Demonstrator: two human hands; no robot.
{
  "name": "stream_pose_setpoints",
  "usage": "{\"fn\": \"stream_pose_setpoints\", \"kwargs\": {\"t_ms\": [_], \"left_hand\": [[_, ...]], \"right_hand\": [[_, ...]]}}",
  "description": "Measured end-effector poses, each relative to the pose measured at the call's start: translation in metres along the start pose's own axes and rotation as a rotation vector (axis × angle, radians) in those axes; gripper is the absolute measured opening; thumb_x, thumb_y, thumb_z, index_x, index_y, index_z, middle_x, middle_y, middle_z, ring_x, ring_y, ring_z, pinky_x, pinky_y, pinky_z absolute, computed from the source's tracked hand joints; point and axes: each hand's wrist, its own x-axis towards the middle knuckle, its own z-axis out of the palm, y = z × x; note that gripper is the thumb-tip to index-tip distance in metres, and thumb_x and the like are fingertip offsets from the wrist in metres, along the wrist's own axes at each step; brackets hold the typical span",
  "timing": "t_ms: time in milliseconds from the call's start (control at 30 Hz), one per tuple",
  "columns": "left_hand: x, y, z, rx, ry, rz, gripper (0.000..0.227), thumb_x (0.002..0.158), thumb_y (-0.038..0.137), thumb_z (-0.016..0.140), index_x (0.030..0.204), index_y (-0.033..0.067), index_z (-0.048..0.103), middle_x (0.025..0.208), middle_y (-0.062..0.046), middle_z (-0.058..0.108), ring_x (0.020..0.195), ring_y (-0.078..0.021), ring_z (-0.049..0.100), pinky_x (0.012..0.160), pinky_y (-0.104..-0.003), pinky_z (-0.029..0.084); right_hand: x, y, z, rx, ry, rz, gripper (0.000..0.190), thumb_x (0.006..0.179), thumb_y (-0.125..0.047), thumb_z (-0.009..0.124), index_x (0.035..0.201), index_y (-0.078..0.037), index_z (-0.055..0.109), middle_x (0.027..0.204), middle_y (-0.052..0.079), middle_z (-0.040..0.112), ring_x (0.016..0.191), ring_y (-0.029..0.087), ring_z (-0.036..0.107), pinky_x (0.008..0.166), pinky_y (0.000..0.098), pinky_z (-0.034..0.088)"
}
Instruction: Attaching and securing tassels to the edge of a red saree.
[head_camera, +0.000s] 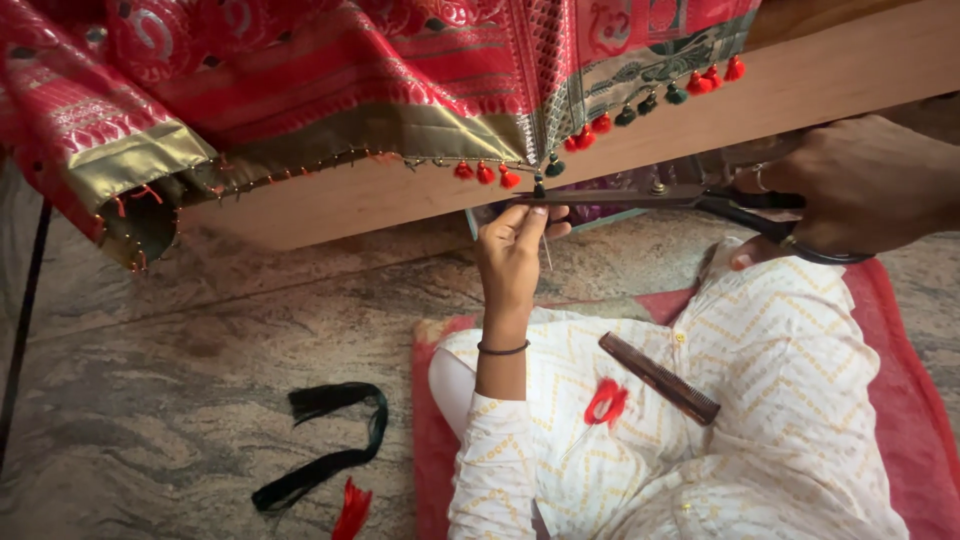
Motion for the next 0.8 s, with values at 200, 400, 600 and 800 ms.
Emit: {"fn": "stream_pose_setpoints", "kwargs": {"t_ms": [200,400,600,800], "left_hand": [[0.0,0.002,0.001,0.011,0.016,0.014,0.023,0.104,0.006,0.055,0.103,-0.0094,0.073,0.098,-0.013,0.076,0.086,-0.0155,0.073,0.081,-0.031,0.063],[0.003,-0.003,-0.001,0.033,0.016,0.024,0.024,0.104,0.007,0.056,0.102,-0.0096,0.073,0.097,-0.013,0.076,0.086,-0.0152,0.072,0.08,-0.031,0.063],[0.007,0.002,0.004,0.13,0.078,-0.001,0.023,0.102,0.009,0.059,0.102,-0.0088,0.074,0.093,-0.01,0.076,0.082,-0.0148,0.074,0.076,-0.029,0.063],[0.007,-0.02,-0.001,0.308,0.166,0.03,0.024,0.101,0.01,0.061,0.1,-0.0097,0.074,0.088,-0.01,0.077,0.076,-0.0174,0.076,0.071,-0.028,0.062]], "right_hand": [[0.001,0.001,0.003,0.076,-0.012,0.026,0.084,0.067,-0.082,0.068,0.129,-0.026,0.071,0.077,0.008,0.079,0.076,0.028,0.079,0.077,0.0434,0.062],[0.002,-0.01,-0.01,0.092,-0.108,0.053,0.08,0.069,-0.08,0.067,0.123,-0.021,0.072,0.075,0.01,0.077,0.079,0.031,0.077,0.078,0.0455,0.06],[0.009,0.001,0.001,0.1,-0.012,-0.044,0.082,0.067,-0.082,0.07,0.114,-0.016,0.074,0.073,0.012,0.076,0.077,0.032,0.076,0.075,0.0464,0.061],[-0.002,-0.021,0.005,0.093,-0.106,0.051,0.07,0.075,-0.078,0.069,0.113,-0.019,0.075,0.077,0.013,0.075,0.077,0.032,0.076,0.076,0.0456,0.061]]}}
